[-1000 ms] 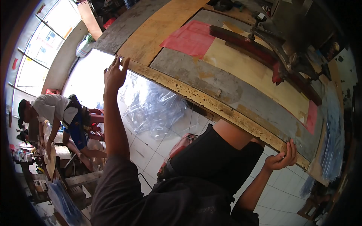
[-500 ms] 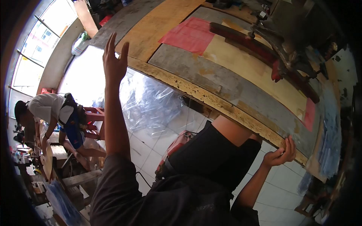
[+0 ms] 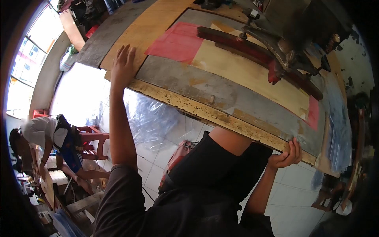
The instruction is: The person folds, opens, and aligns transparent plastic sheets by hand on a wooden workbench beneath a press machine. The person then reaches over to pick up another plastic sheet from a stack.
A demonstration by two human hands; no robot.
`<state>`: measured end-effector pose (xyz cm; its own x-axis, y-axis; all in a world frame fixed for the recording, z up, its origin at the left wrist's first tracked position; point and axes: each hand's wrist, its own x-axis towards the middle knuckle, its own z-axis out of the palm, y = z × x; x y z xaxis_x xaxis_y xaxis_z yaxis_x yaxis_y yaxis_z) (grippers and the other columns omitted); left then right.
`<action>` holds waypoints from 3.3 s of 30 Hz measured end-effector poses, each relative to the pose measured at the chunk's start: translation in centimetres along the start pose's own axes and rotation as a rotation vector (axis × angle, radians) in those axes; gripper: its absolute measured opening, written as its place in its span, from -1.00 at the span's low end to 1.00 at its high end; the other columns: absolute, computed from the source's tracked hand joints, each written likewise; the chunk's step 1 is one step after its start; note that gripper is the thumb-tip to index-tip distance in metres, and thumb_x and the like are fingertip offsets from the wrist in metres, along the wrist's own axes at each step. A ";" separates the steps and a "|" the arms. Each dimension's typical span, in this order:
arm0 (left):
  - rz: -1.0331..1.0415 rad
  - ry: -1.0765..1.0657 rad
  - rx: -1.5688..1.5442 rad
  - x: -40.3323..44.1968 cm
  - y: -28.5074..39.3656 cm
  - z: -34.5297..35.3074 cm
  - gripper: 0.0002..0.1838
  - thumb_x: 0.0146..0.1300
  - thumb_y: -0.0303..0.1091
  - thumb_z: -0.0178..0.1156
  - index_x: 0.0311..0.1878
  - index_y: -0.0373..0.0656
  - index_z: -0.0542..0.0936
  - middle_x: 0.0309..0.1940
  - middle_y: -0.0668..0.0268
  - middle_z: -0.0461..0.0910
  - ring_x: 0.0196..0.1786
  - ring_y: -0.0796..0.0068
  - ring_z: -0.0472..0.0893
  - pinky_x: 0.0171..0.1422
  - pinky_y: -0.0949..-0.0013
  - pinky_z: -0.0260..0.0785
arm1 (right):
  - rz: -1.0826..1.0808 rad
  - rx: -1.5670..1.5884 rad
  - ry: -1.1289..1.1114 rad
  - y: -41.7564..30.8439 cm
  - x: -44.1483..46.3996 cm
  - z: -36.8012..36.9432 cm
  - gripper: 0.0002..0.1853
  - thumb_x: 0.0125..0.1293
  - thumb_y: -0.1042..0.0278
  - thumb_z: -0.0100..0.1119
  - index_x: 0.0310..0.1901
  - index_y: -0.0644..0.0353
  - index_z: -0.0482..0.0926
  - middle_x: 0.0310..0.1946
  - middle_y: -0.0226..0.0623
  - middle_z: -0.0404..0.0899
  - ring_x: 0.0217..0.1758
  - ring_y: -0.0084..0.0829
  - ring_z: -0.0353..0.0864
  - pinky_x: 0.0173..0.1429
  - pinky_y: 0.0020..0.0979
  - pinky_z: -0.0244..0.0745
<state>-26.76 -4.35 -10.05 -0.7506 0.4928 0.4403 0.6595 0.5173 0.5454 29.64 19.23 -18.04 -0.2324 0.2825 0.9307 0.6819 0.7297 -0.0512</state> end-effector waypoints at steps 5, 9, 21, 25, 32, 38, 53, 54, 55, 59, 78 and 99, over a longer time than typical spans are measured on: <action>-0.072 0.024 -0.028 0.1 0.5 0.1 -0.28 0.60 0.23 -0.05 0.47 -0.21 0.51 0.53 -0.01 0.41 0.61 0.04 0.34 0.66 0.16 0.13 | -0.003 -0.035 0.015 0.2 -0.3 0.1 -0.52 0.70 0.08 -0.35 0.06 0.19 0.61 0.09 -0.24 0.71 0.24 -0.17 0.58 0.44 -0.08 0.28; -0.147 0.015 -0.027 -0.1 1.8 -0.4 -0.26 0.60 0.27 -0.07 0.46 -0.21 0.53 0.52 0.03 0.44 0.59 0.07 0.38 0.64 0.18 0.16 | -0.013 -0.039 0.017 0.4 -0.4 0.2 -0.53 0.70 0.09 -0.37 0.06 0.16 0.60 0.10 -0.26 0.71 0.25 -0.18 0.58 0.46 -0.08 0.27; -0.101 0.007 0.054 0.2 1.8 -0.4 -0.31 0.62 0.21 -0.06 0.40 -0.23 0.58 0.45 0.02 0.52 0.52 0.03 0.47 0.60 0.17 0.22 | -0.005 -0.053 0.049 0.6 -0.7 0.5 -0.53 0.71 0.06 -0.39 0.04 0.08 0.60 0.08 -0.32 0.72 0.26 -0.23 0.56 0.45 -0.10 0.24; -0.043 0.022 0.023 0.4 -0.3 0.2 -0.32 0.62 0.21 -0.04 0.37 -0.24 0.59 0.42 0.01 0.55 0.50 0.03 0.49 0.58 0.18 0.24 | 0.022 -0.023 0.051 0.4 -0.4 0.3 -0.53 0.70 0.06 -0.36 0.04 0.07 0.62 0.10 -0.35 0.72 0.28 -0.23 0.54 0.44 -0.12 0.20; -0.063 0.044 -0.013 0.3 -0.3 0.2 -0.32 0.58 0.20 0.01 0.29 -0.29 0.64 0.39 -0.01 0.57 0.48 0.00 0.50 0.54 0.15 0.29 | 0.027 0.003 0.078 0.4 -0.7 0.4 -0.55 0.68 0.06 -0.31 0.05 0.07 0.63 0.13 -0.36 0.71 0.30 -0.22 0.52 0.45 -0.11 0.16; -0.056 0.024 -0.004 0.4 0.3 0.1 -0.33 0.59 0.18 0.00 0.28 -0.30 0.64 0.42 -0.06 0.52 0.49 -0.07 0.48 0.55 0.11 0.28 | 0.079 0.007 0.043 0.1 -0.7 -0.1 -0.56 0.67 0.03 -0.27 0.07 0.05 0.64 0.13 -0.42 0.71 0.32 -0.24 0.51 0.47 -0.10 0.13; -0.084 -0.032 0.010 0.6 -0.4 0.1 -0.30 0.59 0.22 -0.02 0.33 -0.27 0.62 0.48 -0.02 0.47 0.52 -0.03 0.44 0.57 0.13 0.25 | 0.095 0.019 0.060 0.2 -1.4 0.1 -0.55 0.68 0.04 -0.30 0.10 0.00 0.65 0.18 -0.46 0.70 0.37 -0.29 0.49 0.56 -0.07 0.03; -0.086 -0.033 -0.001 0.5 -0.5 0.0 -0.30 0.59 0.23 -0.02 0.33 -0.27 0.62 0.49 -0.02 0.46 0.53 -0.02 0.44 0.57 0.13 0.26 | 0.104 0.021 0.051 0.2 -1.4 0.1 -0.56 0.68 0.05 -0.29 0.10 0.00 0.65 0.18 -0.45 0.70 0.38 -0.29 0.48 0.57 -0.06 0.01; -0.087 -0.031 -0.015 0.6 -0.4 0.0 -0.30 0.59 0.23 -0.02 0.33 -0.26 0.62 0.49 -0.01 0.46 0.53 -0.02 0.43 0.57 0.13 0.26 | 0.111 0.024 0.045 0.1 -1.3 0.0 -0.56 0.67 0.06 -0.28 0.11 0.01 0.65 0.18 -0.45 0.70 0.39 -0.30 0.48 0.58 -0.06 0.00; -0.098 -0.017 -0.027 0.4 -0.1 -0.1 -0.29 0.59 0.24 -0.02 0.31 -0.27 0.63 0.48 -0.01 0.48 0.52 -0.04 0.44 0.55 0.12 0.28 | 0.131 0.038 0.046 -0.2 -1.1 -0.1 -0.57 0.65 0.08 -0.25 0.12 0.03 0.67 0.20 -0.44 0.69 0.40 -0.30 0.46 0.59 -0.04 -0.02; -0.065 0.013 0.006 -0.3 1.7 -0.8 -0.41 0.57 0.15 0.05 0.21 -0.21 0.72 0.40 0.03 0.56 0.49 0.02 0.48 0.53 0.08 0.30 | 0.197 0.034 -0.004 -0.9 -1.1 -0.6 -0.55 0.66 0.05 -0.25 0.12 0.08 0.66 0.24 -0.33 0.66 0.44 -0.15 0.43 0.64 0.07 -0.11; 0.002 -0.067 0.071 0.7 -2.0 0.3 -0.42 0.61 0.00 0.06 0.42 -0.30 0.54 0.47 0.08 0.51 0.51 0.09 0.49 0.55 0.15 0.31 | 0.281 -0.468 -0.281 27.4 11.7 -8.7 -0.45 0.52 -0.05 0.20 0.36 0.14 0.51 0.43 -0.05 0.46 0.57 0.01 0.32 0.63 0.07 0.05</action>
<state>-28.60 -4.83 -11.08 -0.7464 0.5384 0.3913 0.6641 0.5635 0.4914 51.66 37.12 -5.41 -0.1302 0.6242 0.7704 0.9609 0.2709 -0.0571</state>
